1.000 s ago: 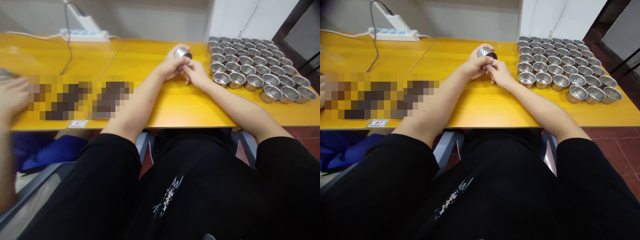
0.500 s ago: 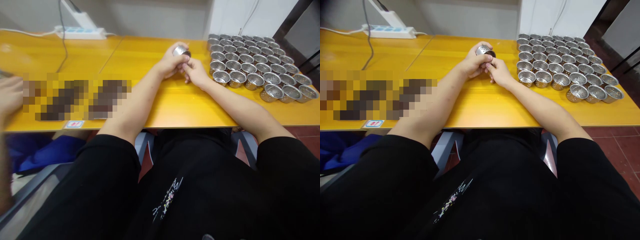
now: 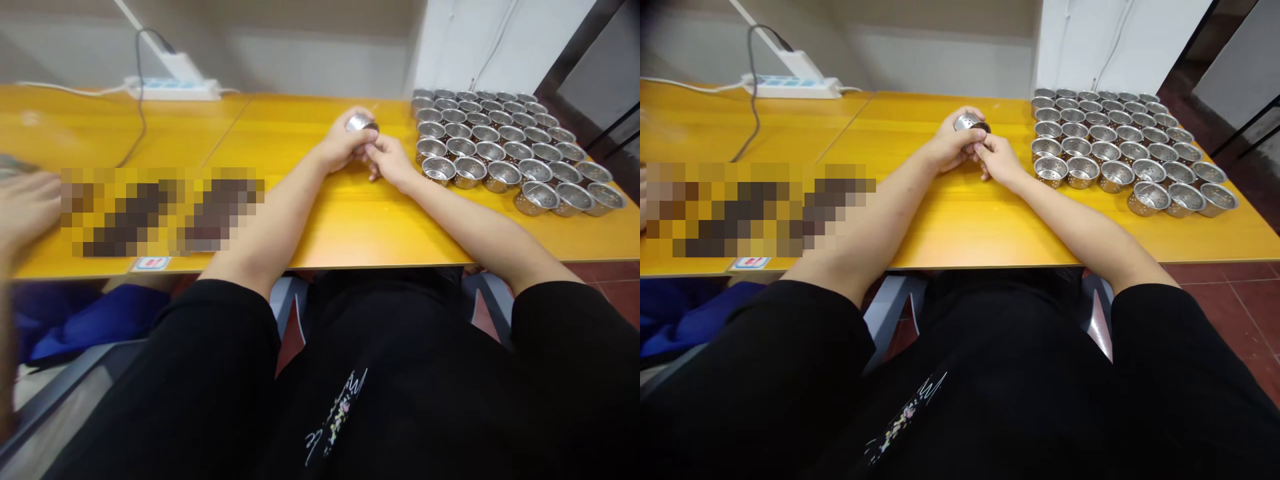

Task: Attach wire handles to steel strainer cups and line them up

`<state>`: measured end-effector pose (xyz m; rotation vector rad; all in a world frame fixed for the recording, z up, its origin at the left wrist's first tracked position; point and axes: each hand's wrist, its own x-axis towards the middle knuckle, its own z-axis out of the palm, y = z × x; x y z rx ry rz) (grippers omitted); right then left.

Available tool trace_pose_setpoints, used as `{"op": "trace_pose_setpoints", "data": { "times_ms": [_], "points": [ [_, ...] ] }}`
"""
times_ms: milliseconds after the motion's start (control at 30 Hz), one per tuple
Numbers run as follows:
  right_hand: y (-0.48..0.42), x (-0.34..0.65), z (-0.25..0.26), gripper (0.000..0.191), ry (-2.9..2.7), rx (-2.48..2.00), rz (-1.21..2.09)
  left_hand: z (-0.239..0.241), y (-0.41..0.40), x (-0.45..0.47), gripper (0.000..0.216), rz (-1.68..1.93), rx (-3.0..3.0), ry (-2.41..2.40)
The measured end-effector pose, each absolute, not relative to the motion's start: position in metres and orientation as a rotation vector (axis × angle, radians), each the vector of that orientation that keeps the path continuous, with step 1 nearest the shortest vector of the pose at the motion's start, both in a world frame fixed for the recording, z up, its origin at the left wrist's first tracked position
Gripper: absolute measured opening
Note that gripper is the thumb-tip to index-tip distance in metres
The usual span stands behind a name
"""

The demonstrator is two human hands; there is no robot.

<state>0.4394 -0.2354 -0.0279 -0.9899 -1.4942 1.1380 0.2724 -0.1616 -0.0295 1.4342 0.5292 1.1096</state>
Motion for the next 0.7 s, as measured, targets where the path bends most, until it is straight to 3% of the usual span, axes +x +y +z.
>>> {"op": "trace_pose_setpoints", "data": {
  "times_ms": [433,700],
  "points": [
    [-0.2361,0.4401,-0.0275,0.031,-1.502,-1.017,1.122,-0.0283,-0.1678,0.267,0.064,1.124,1.414,0.562],
    [-0.2433,0.4414,-0.0216,0.029,-1.443,-1.052,1.177,-0.0292,-0.1683,0.2683,0.053,1.131,1.411,0.564]
  ]
}}
